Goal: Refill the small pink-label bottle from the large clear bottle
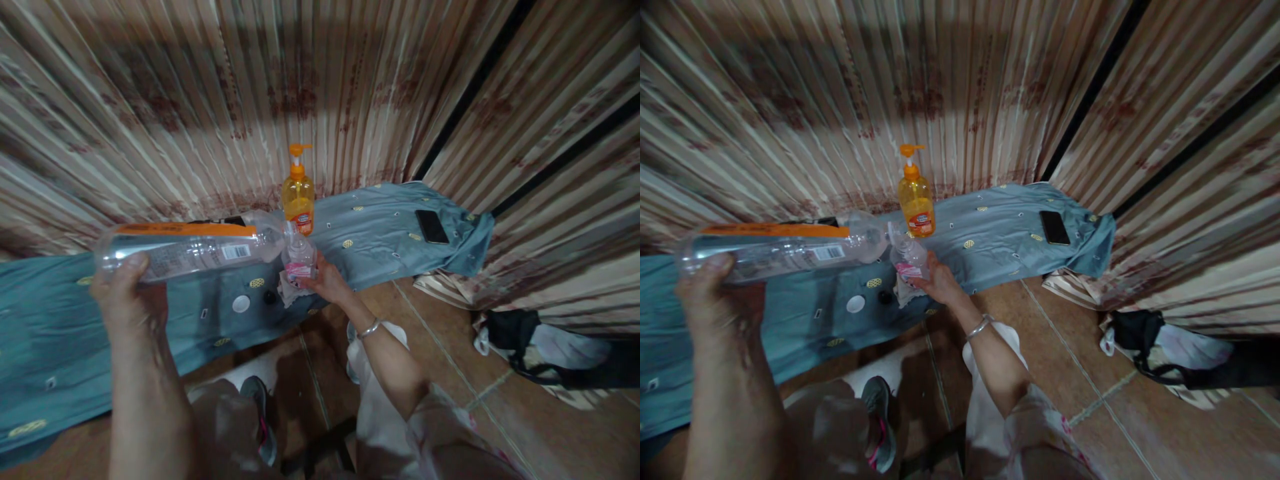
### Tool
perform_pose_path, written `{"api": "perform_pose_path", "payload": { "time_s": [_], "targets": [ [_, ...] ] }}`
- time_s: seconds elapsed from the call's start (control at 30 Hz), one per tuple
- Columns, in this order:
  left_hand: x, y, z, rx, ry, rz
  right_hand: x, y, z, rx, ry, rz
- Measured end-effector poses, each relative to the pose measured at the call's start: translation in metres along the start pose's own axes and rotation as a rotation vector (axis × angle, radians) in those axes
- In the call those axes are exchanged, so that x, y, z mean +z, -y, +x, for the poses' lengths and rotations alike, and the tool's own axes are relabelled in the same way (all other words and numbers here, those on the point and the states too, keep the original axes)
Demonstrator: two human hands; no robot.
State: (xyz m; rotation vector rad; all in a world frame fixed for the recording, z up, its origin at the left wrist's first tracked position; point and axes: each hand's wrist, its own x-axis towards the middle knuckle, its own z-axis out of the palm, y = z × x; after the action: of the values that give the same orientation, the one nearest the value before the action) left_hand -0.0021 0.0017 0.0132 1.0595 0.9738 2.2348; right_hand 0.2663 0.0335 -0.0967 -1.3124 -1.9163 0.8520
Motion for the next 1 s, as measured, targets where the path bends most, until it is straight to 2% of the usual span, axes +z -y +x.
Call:
{"api": "perform_pose_path", "payload": {
  "time_s": [0.23, 0.4, 0.6, 1.0],
  "targets": [
    [-0.005, 0.003, 0.004, 0.039, 0.011, -0.001, 0.001, -0.002, 0.001, -0.004, -0.008, -0.03],
    [-0.002, 0.001, 0.002, 0.03, 0.031, -0.014, 0.002, -0.003, 0.001, -0.018, -0.011, -0.026],
    [0.0, 0.001, 0.002, 0.019, 0.012, -0.006, 0.0, 0.0, 0.001, 0.017, -0.002, -0.044],
    [-0.011, 0.008, 0.009, 0.076, -0.037, 0.042, 0.0, 0.002, 0.0, 0.015, -0.003, -0.028]
  ]
}}
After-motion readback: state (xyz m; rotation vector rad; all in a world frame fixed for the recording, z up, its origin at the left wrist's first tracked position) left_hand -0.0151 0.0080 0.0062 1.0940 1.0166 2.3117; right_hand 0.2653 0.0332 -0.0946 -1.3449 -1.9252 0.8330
